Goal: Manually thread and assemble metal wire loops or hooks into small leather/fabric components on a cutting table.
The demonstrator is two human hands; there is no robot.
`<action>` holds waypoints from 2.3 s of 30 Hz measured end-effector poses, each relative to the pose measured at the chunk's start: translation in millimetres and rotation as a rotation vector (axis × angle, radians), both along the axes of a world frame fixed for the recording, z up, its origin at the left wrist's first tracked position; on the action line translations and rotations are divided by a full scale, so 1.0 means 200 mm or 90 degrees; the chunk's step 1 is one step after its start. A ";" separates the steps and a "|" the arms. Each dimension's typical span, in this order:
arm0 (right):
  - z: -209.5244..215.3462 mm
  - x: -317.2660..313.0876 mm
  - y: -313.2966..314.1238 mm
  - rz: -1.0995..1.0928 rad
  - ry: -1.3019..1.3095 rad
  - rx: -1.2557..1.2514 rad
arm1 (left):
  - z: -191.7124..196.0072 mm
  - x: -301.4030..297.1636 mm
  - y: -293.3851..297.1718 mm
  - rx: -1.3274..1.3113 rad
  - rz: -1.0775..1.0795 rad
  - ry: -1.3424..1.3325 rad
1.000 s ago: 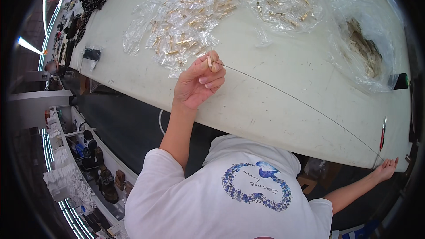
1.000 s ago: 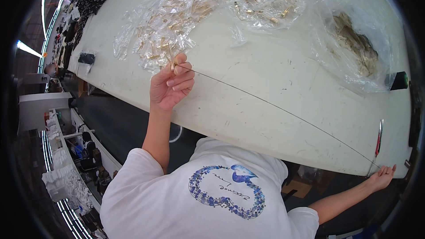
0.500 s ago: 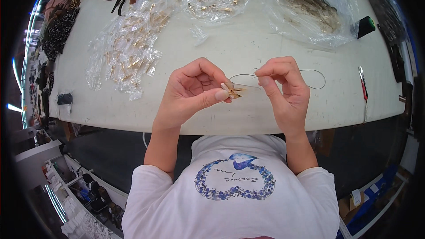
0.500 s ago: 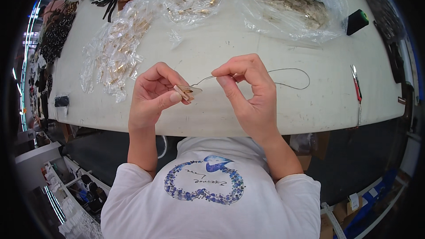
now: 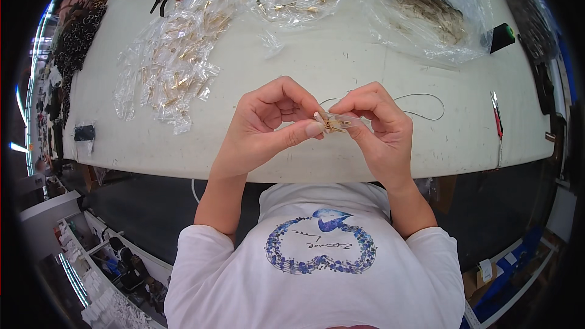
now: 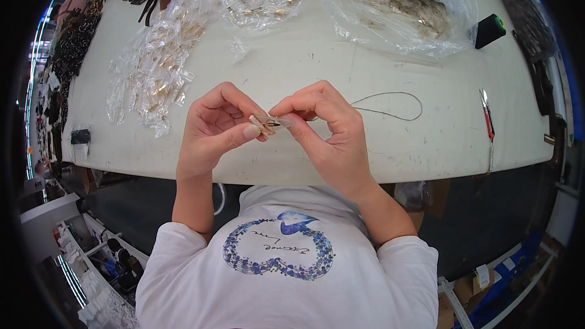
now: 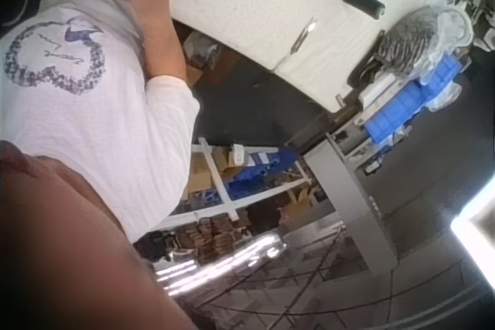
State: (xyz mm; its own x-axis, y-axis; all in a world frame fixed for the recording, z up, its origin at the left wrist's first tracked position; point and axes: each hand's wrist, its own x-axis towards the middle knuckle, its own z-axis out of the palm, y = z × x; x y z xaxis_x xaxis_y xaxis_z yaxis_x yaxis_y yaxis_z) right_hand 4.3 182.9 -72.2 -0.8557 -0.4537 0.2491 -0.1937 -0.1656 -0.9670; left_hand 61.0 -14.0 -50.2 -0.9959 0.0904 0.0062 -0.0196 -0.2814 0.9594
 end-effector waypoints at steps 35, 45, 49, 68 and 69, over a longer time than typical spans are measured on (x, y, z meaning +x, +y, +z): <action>-0.03 0.01 -0.02 -0.030 0.073 0.037 | -0.04 -0.02 -0.02 0.030 -0.012 -0.044; -0.03 -0.01 0.00 -0.059 0.162 0.096 | -0.05 -0.03 -0.01 0.046 -0.046 -0.051; -0.03 0.00 -0.01 -0.052 0.158 0.098 | -0.06 -0.02 -0.02 0.028 -0.025 -0.033; 0.12 0.00 -0.08 -0.085 0.337 0.080 | -0.22 -0.02 -0.04 0.605 -0.178 -0.019; 0.14 0.00 -0.09 -0.090 0.329 0.070 | -0.23 -0.02 -0.05 0.625 -0.199 0.002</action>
State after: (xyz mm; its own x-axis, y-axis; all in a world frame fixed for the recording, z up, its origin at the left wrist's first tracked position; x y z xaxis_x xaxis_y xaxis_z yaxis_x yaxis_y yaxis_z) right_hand 3.7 164.2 -45.0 -0.6885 -0.3900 0.6115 -0.6618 -0.0070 -0.7496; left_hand 57.2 -23.1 -96.9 -0.9286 0.2991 0.2198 -0.2246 -0.9242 0.3089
